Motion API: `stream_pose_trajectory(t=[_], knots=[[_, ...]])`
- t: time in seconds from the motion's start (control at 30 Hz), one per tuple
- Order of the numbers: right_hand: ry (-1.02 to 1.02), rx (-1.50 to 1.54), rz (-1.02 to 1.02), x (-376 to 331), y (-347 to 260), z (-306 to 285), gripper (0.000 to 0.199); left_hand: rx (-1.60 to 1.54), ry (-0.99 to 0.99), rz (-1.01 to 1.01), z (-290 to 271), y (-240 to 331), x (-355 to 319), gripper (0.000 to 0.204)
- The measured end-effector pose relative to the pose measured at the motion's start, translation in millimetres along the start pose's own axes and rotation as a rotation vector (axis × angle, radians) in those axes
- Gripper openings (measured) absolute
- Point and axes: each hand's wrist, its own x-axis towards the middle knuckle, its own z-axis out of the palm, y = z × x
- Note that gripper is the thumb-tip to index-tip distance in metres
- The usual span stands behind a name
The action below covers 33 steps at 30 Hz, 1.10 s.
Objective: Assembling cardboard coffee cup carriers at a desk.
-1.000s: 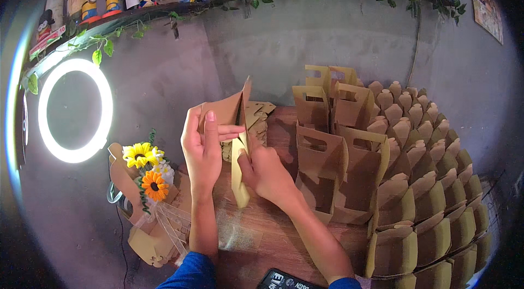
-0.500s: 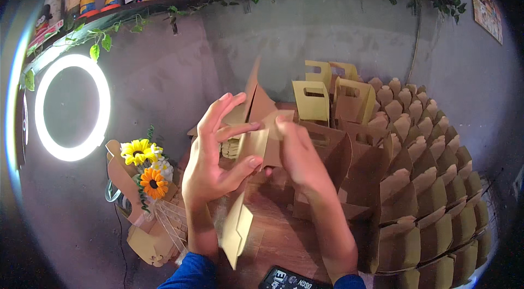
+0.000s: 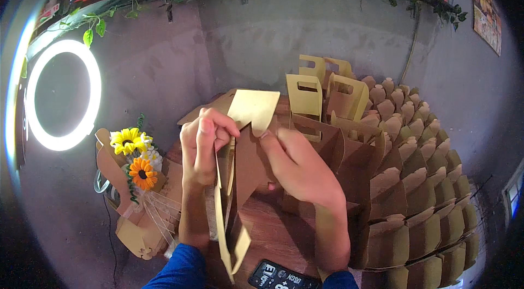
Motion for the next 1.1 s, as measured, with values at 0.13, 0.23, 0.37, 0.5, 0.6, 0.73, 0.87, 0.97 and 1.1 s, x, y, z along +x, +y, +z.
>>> stream_pose_trajectory(t=[0.13, 0.23, 0.37, 0.5, 0.6, 0.73, 0.87, 0.97, 1.1], knots=[[-0.031, -0.122, -0.327, 12, 15, 7, 0.040, -0.042, 0.153, -0.043, 14, -11, 3, 0.066], [-0.001, -0.228, -0.565, 21, 22, 13, 0.064, -0.213, 0.174, -0.178, 6, -20, 2, 0.068], [-0.095, -0.316, -0.632, 25, 22, 18, 0.078, -0.373, 0.259, -0.214, 0, -40, 4, 0.069], [-0.153, -0.211, -0.675, 30, 23, 20, 0.076, -0.536, 0.345, -0.244, -3, -47, 7, 0.068], [-0.130, -0.207, -0.724, 33, 24, 23, 0.069, -0.664, 0.384, -0.269, -1, -49, 10, 0.067], [0.067, -0.391, -0.922, 41, 33, 26, 0.057, -0.709, 0.367, -0.272, 1, -50, 10, 0.067], [0.105, -0.473, -1.054, 52, 43, 28, 0.051, -0.753, 0.309, -0.213, 7, -52, 4, 0.073], [0.062, -0.393, -1.018, 53, 45, 35, 0.046, -0.828, 0.227, -0.131, 9, -57, 1, 0.080], [0.109, -0.410, -1.081, 52, 39, 43, 0.041, -0.928, 0.223, -0.149, 9, -58, 0, 0.081]])
